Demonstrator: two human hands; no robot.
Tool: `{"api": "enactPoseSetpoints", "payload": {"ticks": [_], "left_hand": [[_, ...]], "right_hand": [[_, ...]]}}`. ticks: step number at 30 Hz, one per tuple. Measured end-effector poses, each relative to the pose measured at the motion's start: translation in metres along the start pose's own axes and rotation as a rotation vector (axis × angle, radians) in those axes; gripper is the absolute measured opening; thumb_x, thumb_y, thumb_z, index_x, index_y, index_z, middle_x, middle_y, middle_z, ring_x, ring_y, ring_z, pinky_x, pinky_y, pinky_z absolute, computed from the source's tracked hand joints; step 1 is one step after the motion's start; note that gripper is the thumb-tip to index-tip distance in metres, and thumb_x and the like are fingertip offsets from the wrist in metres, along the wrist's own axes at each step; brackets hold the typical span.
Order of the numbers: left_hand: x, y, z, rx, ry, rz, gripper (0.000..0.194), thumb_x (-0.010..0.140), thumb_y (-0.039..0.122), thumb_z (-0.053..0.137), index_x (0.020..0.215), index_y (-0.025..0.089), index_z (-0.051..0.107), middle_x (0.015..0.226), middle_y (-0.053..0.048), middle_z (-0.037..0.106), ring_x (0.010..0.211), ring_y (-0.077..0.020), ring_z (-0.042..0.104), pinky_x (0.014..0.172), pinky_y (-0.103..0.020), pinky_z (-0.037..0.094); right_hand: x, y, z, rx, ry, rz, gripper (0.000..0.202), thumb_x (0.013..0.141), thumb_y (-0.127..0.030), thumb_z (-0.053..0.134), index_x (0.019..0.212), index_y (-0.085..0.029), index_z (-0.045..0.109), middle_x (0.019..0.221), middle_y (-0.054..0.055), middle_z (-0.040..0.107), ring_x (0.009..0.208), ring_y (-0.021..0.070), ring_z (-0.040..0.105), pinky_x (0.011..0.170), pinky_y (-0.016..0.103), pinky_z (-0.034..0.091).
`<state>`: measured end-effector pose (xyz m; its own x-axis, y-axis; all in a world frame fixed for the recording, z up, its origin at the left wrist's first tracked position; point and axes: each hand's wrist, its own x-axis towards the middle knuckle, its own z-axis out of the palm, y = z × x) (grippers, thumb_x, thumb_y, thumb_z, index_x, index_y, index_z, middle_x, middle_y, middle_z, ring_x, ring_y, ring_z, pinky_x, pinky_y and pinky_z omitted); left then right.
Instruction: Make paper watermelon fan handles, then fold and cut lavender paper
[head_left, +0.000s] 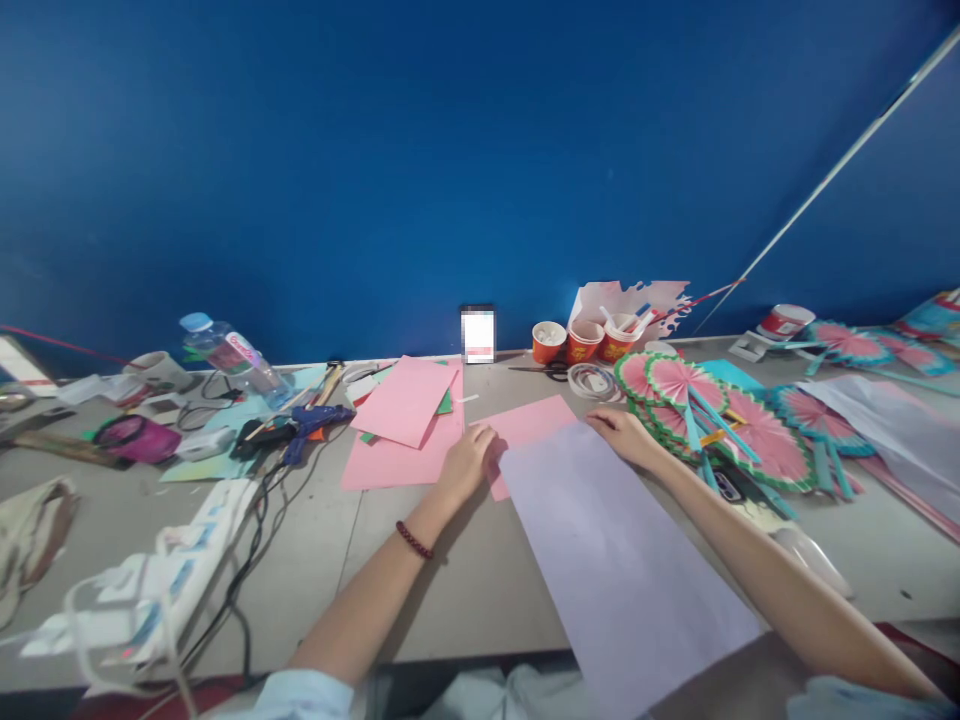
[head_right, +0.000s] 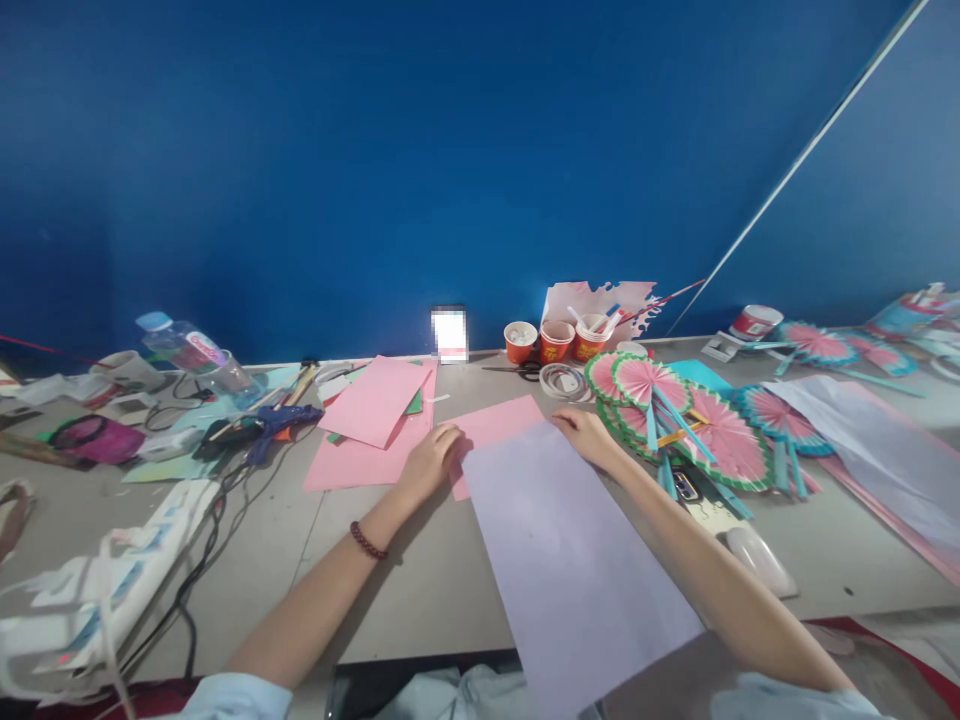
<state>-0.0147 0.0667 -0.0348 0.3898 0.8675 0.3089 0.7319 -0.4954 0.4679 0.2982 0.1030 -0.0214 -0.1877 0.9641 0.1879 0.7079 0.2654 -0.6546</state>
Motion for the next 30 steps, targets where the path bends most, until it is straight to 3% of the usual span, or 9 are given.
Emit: {"api": "enactPoseSetpoints", "payload": {"ticks": [3, 7, 14, 17, 19, 25, 30], "left_hand": [[0.004, -0.006, -0.007, -0.035, 0.006, -0.08, 0.014, 0.087, 0.024, 0.054, 0.099, 0.02, 0.058, 0.108, -0.005, 0.06, 0.103, -0.0192, 0.055, 0.086, -0.032, 0.047], [0.005, -0.009, -0.011, -0.042, -0.021, -0.052, 0.016, 0.086, 0.034, 0.056, 0.094, 0.02, 0.06, 0.104, -0.003, 0.06, 0.101, -0.0187, 0.055, 0.084, -0.031, 0.046], [0.002, -0.004, -0.019, -0.101, -0.074, -0.035, 0.033, 0.096, 0.037, 0.032, 0.103, 0.022, 0.062, 0.113, -0.004, 0.057, 0.109, -0.0176, 0.051, 0.093, -0.033, 0.043], [0.001, -0.006, -0.019, -0.104, -0.098, -0.007, 0.033, 0.09, 0.046, 0.046, 0.107, 0.022, 0.06, 0.117, -0.006, 0.054, 0.112, -0.0207, 0.049, 0.095, -0.035, 0.043], [0.0, -0.007, -0.019, -0.078, -0.121, 0.036, 0.043, 0.082, 0.051, 0.057, 0.113, 0.022, 0.056, 0.12, -0.007, 0.052, 0.114, -0.0235, 0.047, 0.095, -0.038, 0.043], [0.0, -0.007, -0.019, -0.06, -0.145, 0.078, 0.048, 0.079, 0.051, 0.061, 0.118, 0.023, 0.054, 0.123, -0.008, 0.05, 0.115, -0.0244, 0.045, 0.096, -0.039, 0.043], [0.002, -0.002, -0.02, -0.054, -0.161, 0.182, 0.03, 0.084, 0.043, 0.059, 0.105, 0.022, 0.06, 0.112, -0.007, 0.058, 0.108, -0.0223, 0.051, 0.095, -0.038, 0.042]], "right_hand": [[-0.008, -0.001, 0.012, 0.003, 0.06, 0.027, 0.027, 0.081, -0.034, 0.049, 0.082, -0.019, 0.071, 0.084, 0.007, 0.073, 0.075, 0.0239, 0.067, 0.069, 0.033, 0.051], [-0.017, -0.005, 0.028, 0.019, 0.143, 0.009, 0.025, 0.08, -0.032, 0.049, 0.08, -0.022, 0.071, 0.083, 0.006, 0.074, 0.073, 0.0228, 0.067, 0.067, 0.032, 0.051], [-0.025, -0.005, 0.031, 0.036, 0.141, -0.03, 0.028, 0.082, -0.036, 0.046, 0.081, -0.022, 0.07, 0.085, 0.006, 0.073, 0.076, 0.023, 0.067, 0.071, 0.034, 0.052], [-0.026, -0.005, 0.033, 0.038, 0.159, -0.036, 0.027, 0.082, -0.037, 0.046, 0.082, -0.023, 0.07, 0.088, 0.006, 0.073, 0.078, 0.0229, 0.066, 0.072, 0.034, 0.051], [-0.027, -0.004, 0.035, 0.031, 0.172, -0.036, 0.028, 0.083, -0.038, 0.046, 0.084, -0.022, 0.069, 0.088, 0.007, 0.072, 0.075, 0.0222, 0.065, 0.071, 0.034, 0.05], [-0.034, 0.01, 0.035, -0.088, 0.291, -0.072, 0.034, 0.084, -0.045, 0.049, 0.1, -0.018, 0.064, 0.072, 0.006, 0.063, 0.071, 0.0225, 0.058, 0.072, 0.036, 0.047], [-0.038, 0.019, 0.033, -0.144, 0.372, -0.063, 0.037, 0.083, -0.051, 0.051, 0.098, -0.018, 0.061, 0.077, 0.008, 0.061, 0.073, 0.0234, 0.056, 0.071, 0.037, 0.046]]}}
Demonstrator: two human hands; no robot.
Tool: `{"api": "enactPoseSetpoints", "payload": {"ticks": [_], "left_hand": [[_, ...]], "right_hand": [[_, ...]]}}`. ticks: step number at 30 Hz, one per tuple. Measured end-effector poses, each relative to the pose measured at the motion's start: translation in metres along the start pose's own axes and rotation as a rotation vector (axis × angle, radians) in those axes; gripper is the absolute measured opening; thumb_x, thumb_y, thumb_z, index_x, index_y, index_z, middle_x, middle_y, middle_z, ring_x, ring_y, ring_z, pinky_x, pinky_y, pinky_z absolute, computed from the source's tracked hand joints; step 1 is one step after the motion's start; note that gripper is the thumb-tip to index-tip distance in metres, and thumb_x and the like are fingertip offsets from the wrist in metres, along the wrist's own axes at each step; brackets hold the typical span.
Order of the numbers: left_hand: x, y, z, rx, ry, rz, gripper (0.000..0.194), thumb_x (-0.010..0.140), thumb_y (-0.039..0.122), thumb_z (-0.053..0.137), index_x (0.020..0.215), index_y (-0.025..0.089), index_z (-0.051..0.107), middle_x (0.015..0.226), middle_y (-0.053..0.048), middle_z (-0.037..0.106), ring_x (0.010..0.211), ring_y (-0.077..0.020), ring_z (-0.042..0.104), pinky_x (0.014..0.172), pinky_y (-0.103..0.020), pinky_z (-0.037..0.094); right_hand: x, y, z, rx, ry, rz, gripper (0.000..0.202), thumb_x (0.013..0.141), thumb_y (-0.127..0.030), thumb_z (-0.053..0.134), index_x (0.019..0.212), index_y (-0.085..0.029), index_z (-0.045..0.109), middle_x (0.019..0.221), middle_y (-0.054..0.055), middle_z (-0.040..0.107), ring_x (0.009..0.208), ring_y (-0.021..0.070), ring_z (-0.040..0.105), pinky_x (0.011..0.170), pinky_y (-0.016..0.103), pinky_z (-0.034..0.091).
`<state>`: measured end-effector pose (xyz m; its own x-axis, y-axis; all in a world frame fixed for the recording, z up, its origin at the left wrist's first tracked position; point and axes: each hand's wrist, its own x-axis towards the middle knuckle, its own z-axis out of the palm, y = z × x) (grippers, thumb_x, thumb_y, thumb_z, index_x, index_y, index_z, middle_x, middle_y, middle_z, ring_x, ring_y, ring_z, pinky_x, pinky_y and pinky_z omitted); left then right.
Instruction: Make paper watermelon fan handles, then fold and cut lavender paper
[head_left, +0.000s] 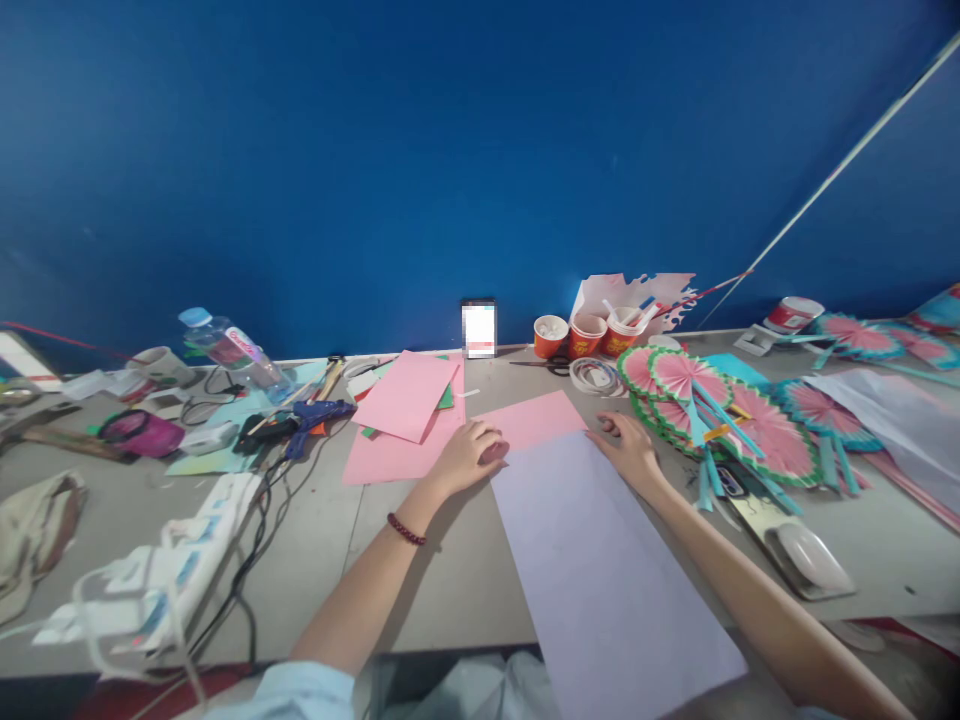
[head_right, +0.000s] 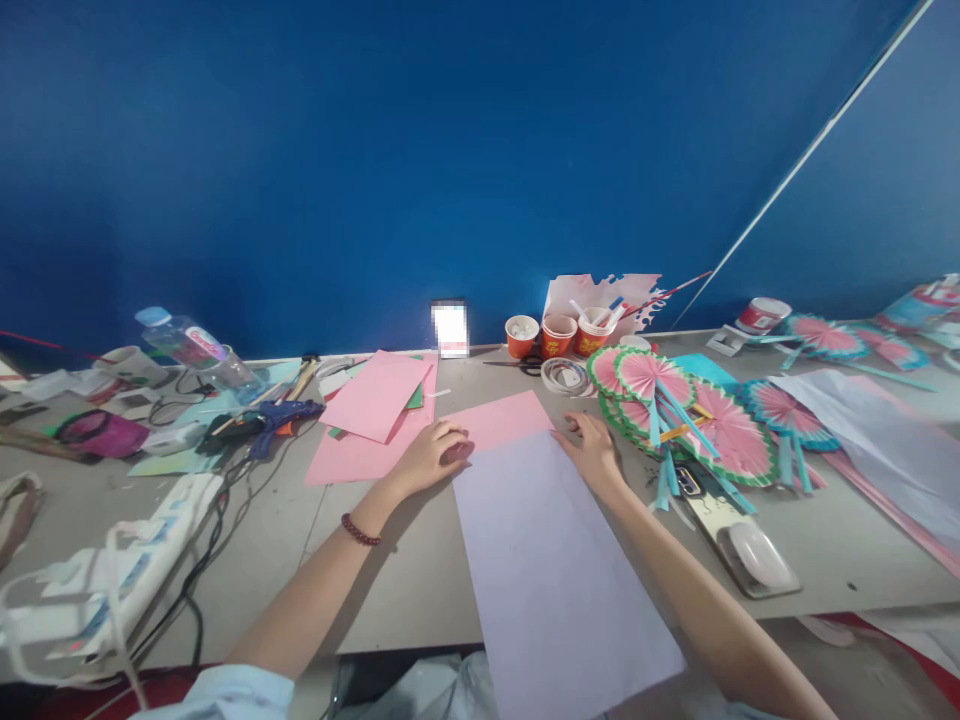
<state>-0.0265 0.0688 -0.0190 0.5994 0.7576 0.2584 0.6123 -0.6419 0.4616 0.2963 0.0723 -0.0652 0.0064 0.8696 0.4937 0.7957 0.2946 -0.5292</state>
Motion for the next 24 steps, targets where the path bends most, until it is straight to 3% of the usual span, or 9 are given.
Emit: {"api": "enactPoseSetpoints", "payload": {"ticks": [4, 8, 12, 16, 20, 24], "left_hand": [[0.001, 0.007, -0.006, 0.015, -0.062, 0.032, 0.015, 0.09, 0.027, 0.05, 0.093, 0.022, 0.064, 0.105, -0.004, 0.062, 0.097, -0.0181, 0.054, 0.087, -0.033, 0.044], [0.001, 0.014, -0.012, 0.113, -0.126, 0.029, 0.016, 0.089, 0.018, 0.049, 0.089, 0.021, 0.064, 0.097, -0.004, 0.062, 0.091, -0.0181, 0.055, 0.08, -0.031, 0.045], [0.0, 0.028, -0.012, 0.302, -0.202, 0.024, 0.021, 0.087, 0.01, 0.045, 0.085, 0.019, 0.063, 0.088, -0.006, 0.06, 0.09, -0.0211, 0.055, 0.076, -0.033, 0.044], [-0.013, 0.047, -0.006, 0.419, -0.208, -0.021, 0.013, 0.087, 0.019, 0.05, 0.09, 0.016, 0.062, 0.099, -0.01, 0.06, 0.092, -0.024, 0.055, 0.076, -0.036, 0.045], [-0.034, 0.057, 0.006, 0.48, -0.128, -0.054, 0.031, 0.087, 0.032, 0.053, 0.113, 0.014, 0.057, 0.116, -0.013, 0.058, 0.105, -0.0272, 0.053, 0.085, -0.039, 0.044], [-0.047, 0.058, 0.019, 0.505, -0.036, -0.095, 0.043, 0.091, 0.036, 0.047, 0.123, 0.01, 0.053, 0.127, -0.015, 0.056, 0.115, -0.0278, 0.05, 0.096, -0.041, 0.039]], "right_hand": [[0.001, -0.003, -0.002, 0.024, -0.036, -0.032, 0.029, 0.086, -0.047, 0.05, 0.09, -0.021, 0.061, 0.079, 0.007, 0.062, 0.076, 0.0235, 0.057, 0.073, 0.037, 0.045], [0.003, -0.009, -0.005, 0.044, -0.074, -0.096, 0.023, 0.088, -0.039, 0.049, 0.077, -0.021, 0.058, 0.077, 0.006, 0.06, 0.076, 0.0225, 0.056, 0.073, 0.037, 0.045], [0.001, -0.012, -0.006, 0.002, -0.076, -0.125, 0.02, 0.089, -0.033, 0.048, 0.083, -0.021, 0.064, 0.084, 0.008, 0.063, 0.08, 0.0237, 0.057, 0.078, 0.039, 0.045], [-0.003, -0.016, -0.007, -0.124, -0.095, -0.144, 0.025, 0.09, -0.031, 0.045, 0.09, -0.022, 0.069, 0.09, 0.009, 0.063, 0.086, 0.0255, 0.056, 0.08, 0.039, 0.045], [-0.007, -0.023, -0.01, -0.27, -0.127, -0.16, 0.03, 0.092, -0.028, 0.042, 0.093, -0.022, 0.071, 0.09, 0.009, 0.064, 0.087, 0.0251, 0.056, 0.08, 0.037, 0.045], [-0.009, -0.028, -0.013, -0.341, -0.134, -0.17, 0.03, 0.092, -0.032, 0.045, 0.098, -0.021, 0.072, 0.096, 0.009, 0.065, 0.09, 0.0247, 0.056, 0.083, 0.037, 0.044]]}}
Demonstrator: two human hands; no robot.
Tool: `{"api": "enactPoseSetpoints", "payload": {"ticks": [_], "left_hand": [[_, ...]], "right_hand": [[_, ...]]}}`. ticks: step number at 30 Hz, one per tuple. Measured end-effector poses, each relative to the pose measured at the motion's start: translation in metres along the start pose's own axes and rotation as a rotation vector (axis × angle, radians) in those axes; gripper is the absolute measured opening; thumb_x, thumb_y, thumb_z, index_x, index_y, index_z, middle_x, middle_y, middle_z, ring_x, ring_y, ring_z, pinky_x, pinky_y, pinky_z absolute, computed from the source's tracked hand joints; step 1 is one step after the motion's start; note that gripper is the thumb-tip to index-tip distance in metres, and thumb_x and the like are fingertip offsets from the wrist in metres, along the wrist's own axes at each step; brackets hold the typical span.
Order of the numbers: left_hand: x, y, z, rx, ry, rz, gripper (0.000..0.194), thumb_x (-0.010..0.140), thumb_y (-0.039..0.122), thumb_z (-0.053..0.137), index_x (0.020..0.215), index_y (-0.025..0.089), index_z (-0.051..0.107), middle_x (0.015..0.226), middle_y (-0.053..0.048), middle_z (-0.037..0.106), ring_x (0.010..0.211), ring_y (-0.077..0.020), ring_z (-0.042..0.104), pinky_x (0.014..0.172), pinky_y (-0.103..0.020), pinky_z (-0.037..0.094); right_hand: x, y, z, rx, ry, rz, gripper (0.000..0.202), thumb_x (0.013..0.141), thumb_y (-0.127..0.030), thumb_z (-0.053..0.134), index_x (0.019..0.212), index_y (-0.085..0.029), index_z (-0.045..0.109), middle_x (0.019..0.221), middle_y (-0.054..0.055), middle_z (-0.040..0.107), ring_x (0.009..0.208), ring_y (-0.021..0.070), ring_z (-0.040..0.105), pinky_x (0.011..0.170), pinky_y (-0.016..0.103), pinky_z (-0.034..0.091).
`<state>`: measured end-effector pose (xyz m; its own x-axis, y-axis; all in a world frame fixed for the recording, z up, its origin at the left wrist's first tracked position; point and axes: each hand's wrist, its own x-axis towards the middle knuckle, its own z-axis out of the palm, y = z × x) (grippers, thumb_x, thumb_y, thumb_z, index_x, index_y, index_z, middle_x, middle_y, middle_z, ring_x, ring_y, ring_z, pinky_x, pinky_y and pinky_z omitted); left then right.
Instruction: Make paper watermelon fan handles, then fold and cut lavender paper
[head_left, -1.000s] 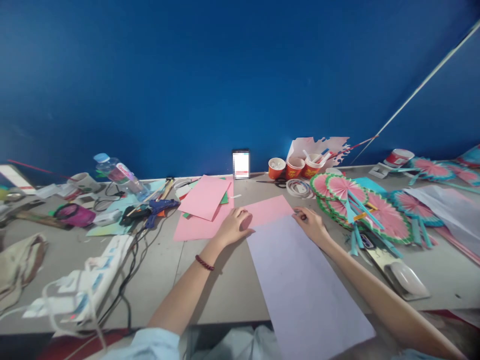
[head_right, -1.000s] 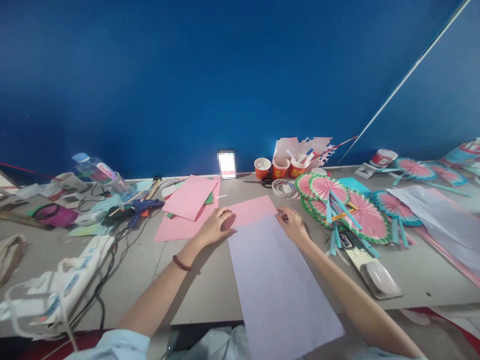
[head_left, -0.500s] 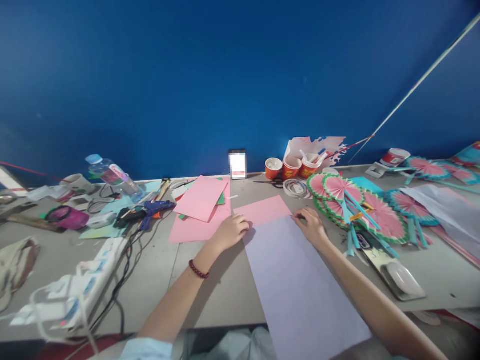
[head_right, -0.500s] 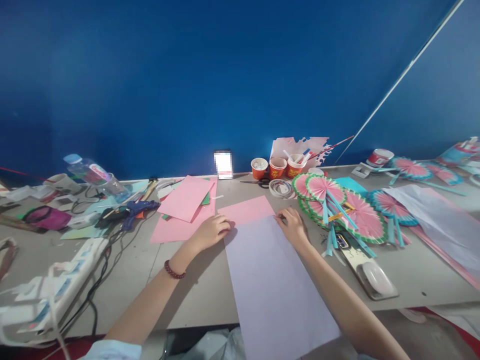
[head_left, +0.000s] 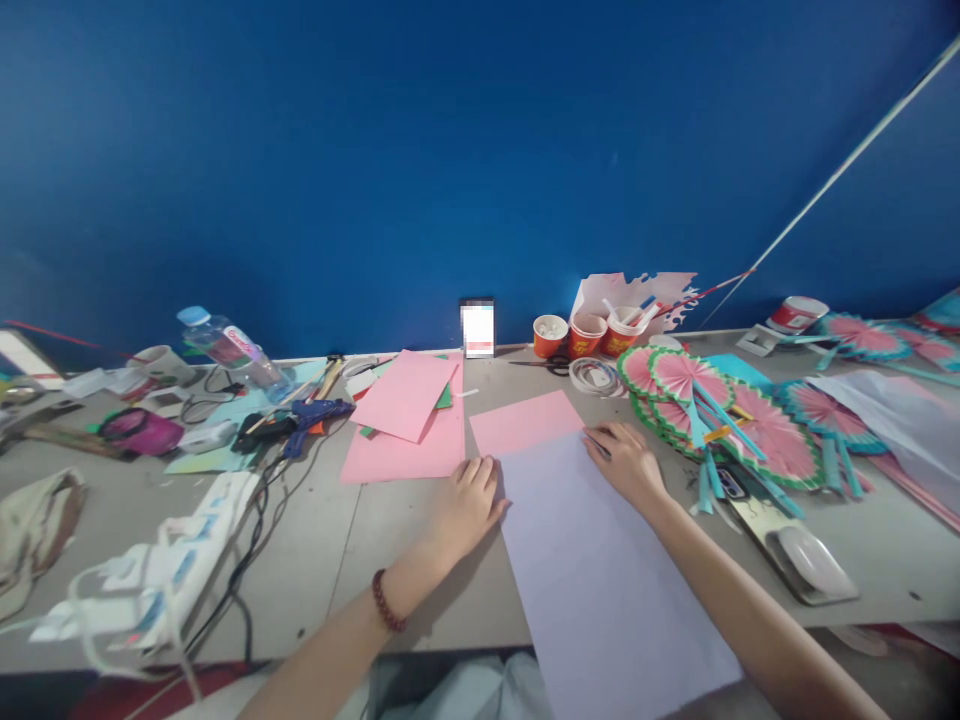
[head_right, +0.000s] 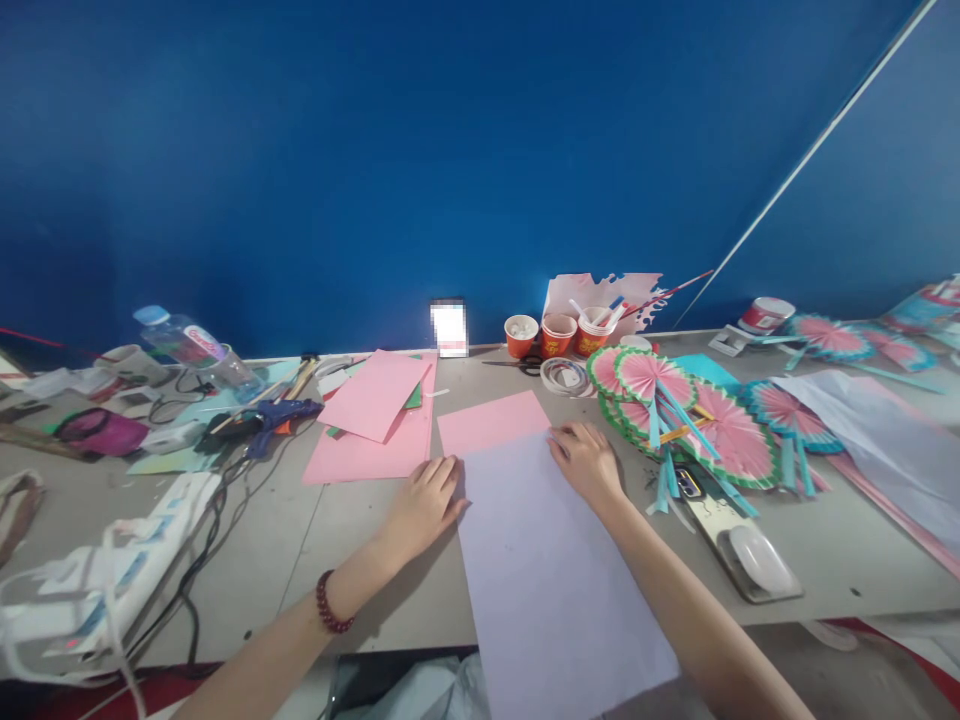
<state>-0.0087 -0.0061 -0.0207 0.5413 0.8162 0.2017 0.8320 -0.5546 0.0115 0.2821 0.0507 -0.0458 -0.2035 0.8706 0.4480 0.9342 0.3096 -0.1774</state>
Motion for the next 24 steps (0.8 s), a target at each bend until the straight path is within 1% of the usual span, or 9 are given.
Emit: {"api": "enactPoseSetpoints", "payload": {"ticks": [2, 4, 8, 11, 13, 15, 18, 21, 24], "left_hand": [[-0.001, 0.0, 0.004, 0.016, 0.027, -0.031, 0.048, 0.092, 0.041, 0.044, 0.126, 0.008, 0.051, 0.13, -0.016, 0.054, 0.121, -0.0281, 0.047, 0.1, -0.042, 0.037], [0.003, -0.003, 0.005, 0.03, 0.027, -0.055, 0.052, 0.092, 0.045, 0.041, 0.127, 0.007, 0.051, 0.132, -0.017, 0.053, 0.124, -0.0286, 0.046, 0.102, -0.043, 0.036], [0.018, -0.015, 0.003, 0.031, 0.019, -0.094, 0.05, 0.092, 0.044, 0.042, 0.126, 0.009, 0.052, 0.131, -0.015, 0.055, 0.124, -0.0292, 0.047, 0.1, -0.043, 0.039], [0.031, -0.024, 0.004, 0.026, 0.037, -0.102, 0.045, 0.091, 0.04, 0.046, 0.122, 0.008, 0.054, 0.128, -0.016, 0.057, 0.122, -0.0304, 0.048, 0.097, -0.043, 0.041], [0.037, -0.029, 0.008, 0.017, 0.065, -0.104, 0.042, 0.09, 0.036, 0.049, 0.12, 0.008, 0.055, 0.126, -0.017, 0.058, 0.119, -0.0311, 0.05, 0.094, -0.044, 0.043], [0.039, -0.033, 0.015, -0.009, 0.108, -0.107, 0.037, 0.089, 0.031, 0.05, 0.118, 0.009, 0.055, 0.125, -0.017, 0.058, 0.116, -0.0305, 0.052, 0.092, -0.044, 0.044], [0.038, -0.038, 0.022, -0.063, 0.175, -0.114, 0.033, 0.087, 0.029, 0.051, 0.116, 0.013, 0.057, 0.124, -0.015, 0.058, 0.114, -0.0288, 0.052, 0.091, -0.043, 0.045], [0.036, -0.041, 0.024, -0.113, 0.207, -0.125, 0.032, 0.085, 0.033, 0.054, 0.112, 0.016, 0.059, 0.119, -0.012, 0.059, 0.112, -0.0277, 0.051, 0.092, -0.042, 0.044], [0.036, -0.042, 0.022, -0.134, 0.213, -0.135, 0.031, 0.084, 0.033, 0.057, 0.11, 0.018, 0.06, 0.114, -0.011, 0.059, 0.109, -0.027, 0.052, 0.091, -0.041, 0.045]], "right_hand": [[0.0, -0.001, -0.001, -0.034, -0.02, -0.002, 0.032, 0.091, -0.036, 0.046, 0.105, -0.02, 0.07, 0.102, 0.01, 0.064, 0.096, 0.0261, 0.055, 0.086, 0.039, 0.043], [0.001, -0.002, -0.001, -0.067, -0.054, -0.007, 0.035, 0.091, -0.038, 0.046, 0.112, -0.02, 0.068, 0.111, 0.012, 0.062, 0.103, 0.028, 0.053, 0.088, 0.041, 0.042], [0.01, -0.004, -0.002, -0.126, -0.158, -0.016, 0.041, 0.091, -0.039, 0.045, 0.123, -0.019, 0.061, 0.126, 0.015, 0.054, 0.114, 0.0311, 0.047, 0.091, 0.044, 0.041], [0.02, -0.007, -0.005, -0.152, -0.239, 0.005, 0.042, 0.09, -0.04, 0.047, 0.123, -0.018, 0.06, 0.126, 0.016, 0.054, 0.114, 0.032, 0.047, 0.09, 0.044, 0.041], [0.028, -0.009, -0.007, -0.148, -0.262, 0.018, 0.039, 0.089, -0.039, 0.049, 0.119, -0.019, 0.063, 0.122, 0.015, 0.057, 0.11, 0.0309, 0.05, 0.088, 0.042, 0.041], [0.032, -0.011, -0.005, -0.128, -0.25, 0.041, 0.034, 0.089, -0.037, 0.049, 0.112, -0.019, 0.067, 0.114, 0.012, 0.061, 0.102, 0.0279, 0.054, 0.086, 0.038, 0.042], [0.033, -0.013, 0.002, -0.108, -0.161, 0.099, 0.028, 0.09, -0.033, 0.048, 0.103, -0.02, 0.069, 0.104, 0.01, 0.064, 0.095, 0.0246, 0.056, 0.083, 0.034, 0.042], [0.028, -0.012, 0.01, -0.106, -0.073, 0.115, 0.025, 0.089, -0.031, 0.05, 0.102, -0.021, 0.068, 0.104, 0.009, 0.064, 0.095, 0.0249, 0.055, 0.082, 0.035, 0.041], [0.024, -0.008, 0.015, -0.068, -0.054, 0.093, 0.025, 0.087, -0.031, 0.052, 0.105, -0.02, 0.066, 0.106, 0.008, 0.064, 0.098, 0.0255, 0.054, 0.084, 0.037, 0.041]]}}
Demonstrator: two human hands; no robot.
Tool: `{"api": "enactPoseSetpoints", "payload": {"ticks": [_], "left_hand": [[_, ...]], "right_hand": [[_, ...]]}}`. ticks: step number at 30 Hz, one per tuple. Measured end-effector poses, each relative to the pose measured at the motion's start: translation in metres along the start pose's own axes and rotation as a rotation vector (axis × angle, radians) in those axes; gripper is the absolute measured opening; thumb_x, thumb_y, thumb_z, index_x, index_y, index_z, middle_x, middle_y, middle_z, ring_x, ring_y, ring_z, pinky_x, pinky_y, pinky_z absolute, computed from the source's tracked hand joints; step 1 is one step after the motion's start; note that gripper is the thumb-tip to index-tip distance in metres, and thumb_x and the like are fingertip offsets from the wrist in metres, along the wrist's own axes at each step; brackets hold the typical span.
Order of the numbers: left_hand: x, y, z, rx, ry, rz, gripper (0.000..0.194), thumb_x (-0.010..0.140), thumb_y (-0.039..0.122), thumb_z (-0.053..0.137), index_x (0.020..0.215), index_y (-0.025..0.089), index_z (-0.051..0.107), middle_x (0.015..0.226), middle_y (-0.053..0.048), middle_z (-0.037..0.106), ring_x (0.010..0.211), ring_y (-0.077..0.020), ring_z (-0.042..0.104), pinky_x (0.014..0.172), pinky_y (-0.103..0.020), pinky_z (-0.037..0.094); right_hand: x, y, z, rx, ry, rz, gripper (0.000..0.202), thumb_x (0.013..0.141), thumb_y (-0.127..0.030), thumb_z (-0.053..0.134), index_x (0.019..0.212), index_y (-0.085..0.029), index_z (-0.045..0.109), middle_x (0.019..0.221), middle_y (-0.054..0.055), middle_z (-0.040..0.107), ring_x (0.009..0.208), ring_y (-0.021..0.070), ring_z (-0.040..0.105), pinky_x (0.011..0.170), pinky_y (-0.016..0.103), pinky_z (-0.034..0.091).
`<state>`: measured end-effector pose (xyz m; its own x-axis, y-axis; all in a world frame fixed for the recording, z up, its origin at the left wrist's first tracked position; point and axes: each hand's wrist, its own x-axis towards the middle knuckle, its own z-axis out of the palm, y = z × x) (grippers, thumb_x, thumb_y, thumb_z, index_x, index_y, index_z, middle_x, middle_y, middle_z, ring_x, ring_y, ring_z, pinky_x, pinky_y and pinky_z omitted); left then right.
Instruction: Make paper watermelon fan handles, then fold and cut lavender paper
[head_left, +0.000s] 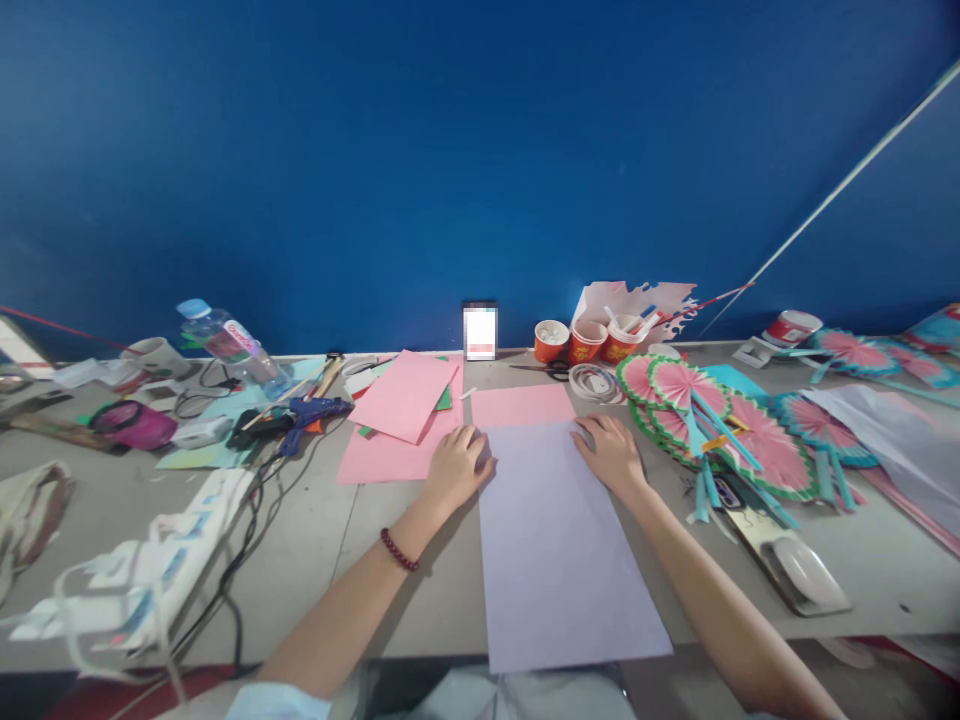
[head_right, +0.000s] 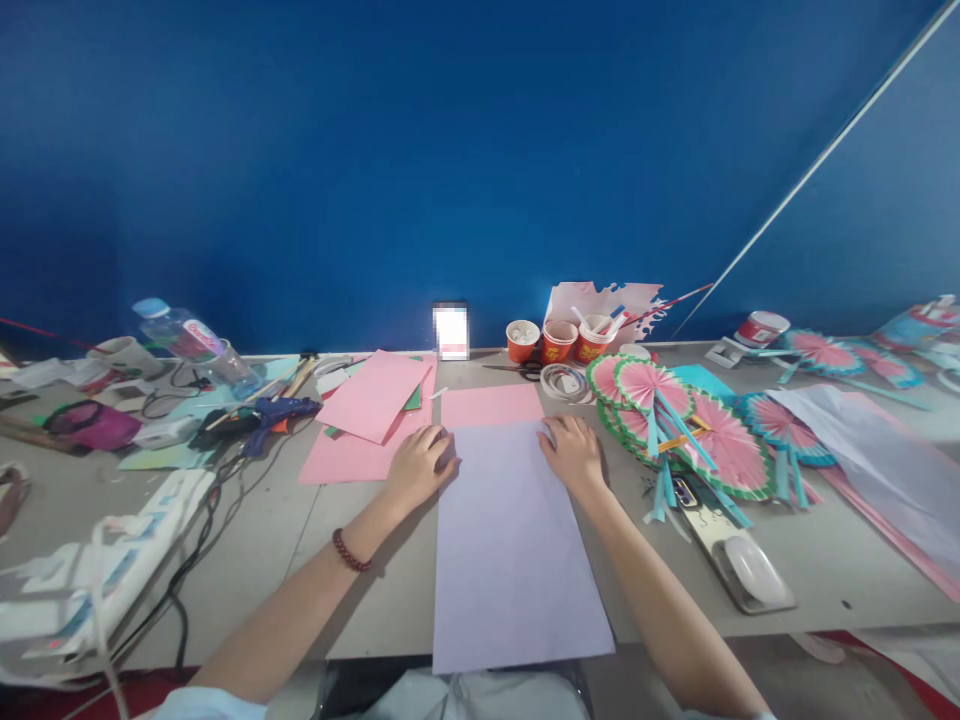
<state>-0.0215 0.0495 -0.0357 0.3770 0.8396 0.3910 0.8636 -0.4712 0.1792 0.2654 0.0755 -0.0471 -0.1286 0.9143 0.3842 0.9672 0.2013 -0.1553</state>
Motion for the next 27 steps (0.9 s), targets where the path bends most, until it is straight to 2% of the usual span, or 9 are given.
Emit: {"api": "enactPoseSetpoints", "payload": {"ticks": [9, 17, 27], "left_hand": [[-0.001, 0.001, -0.001, -0.011, 0.023, -0.015, 0.029, 0.084, 0.032, 0.056, 0.109, 0.017, 0.06, 0.11, -0.012, 0.056, 0.103, -0.0259, 0.053, 0.086, -0.041, 0.047], [0.0, 0.002, 0.0, -0.027, 0.018, -0.008, 0.029, 0.084, 0.03, 0.055, 0.109, 0.018, 0.06, 0.117, -0.011, 0.058, 0.11, -0.0265, 0.051, 0.091, -0.042, 0.045], [0.001, 0.002, -0.001, -0.041, 0.014, -0.016, 0.028, 0.083, 0.03, 0.056, 0.109, 0.018, 0.059, 0.115, -0.011, 0.059, 0.108, -0.0265, 0.053, 0.091, -0.043, 0.045]], "right_hand": [[0.003, 0.01, 0.012, 0.079, 0.047, 0.002, 0.028, 0.086, -0.033, 0.052, 0.106, -0.017, 0.064, 0.106, 0.01, 0.063, 0.099, 0.027, 0.054, 0.087, 0.038, 0.04], [0.003, 0.016, 0.018, 0.156, 0.089, -0.007, 0.029, 0.084, -0.035, 0.053, 0.103, -0.017, 0.065, 0.103, 0.009, 0.064, 0.096, 0.0259, 0.055, 0.086, 0.039, 0.042], [0.005, 0.014, 0.013, 0.218, 0.08, 0.011, 0.029, 0.083, -0.035, 0.053, 0.101, -0.018, 0.067, 0.103, 0.01, 0.064, 0.096, 0.0261, 0.056, 0.085, 0.039, 0.043]]}}
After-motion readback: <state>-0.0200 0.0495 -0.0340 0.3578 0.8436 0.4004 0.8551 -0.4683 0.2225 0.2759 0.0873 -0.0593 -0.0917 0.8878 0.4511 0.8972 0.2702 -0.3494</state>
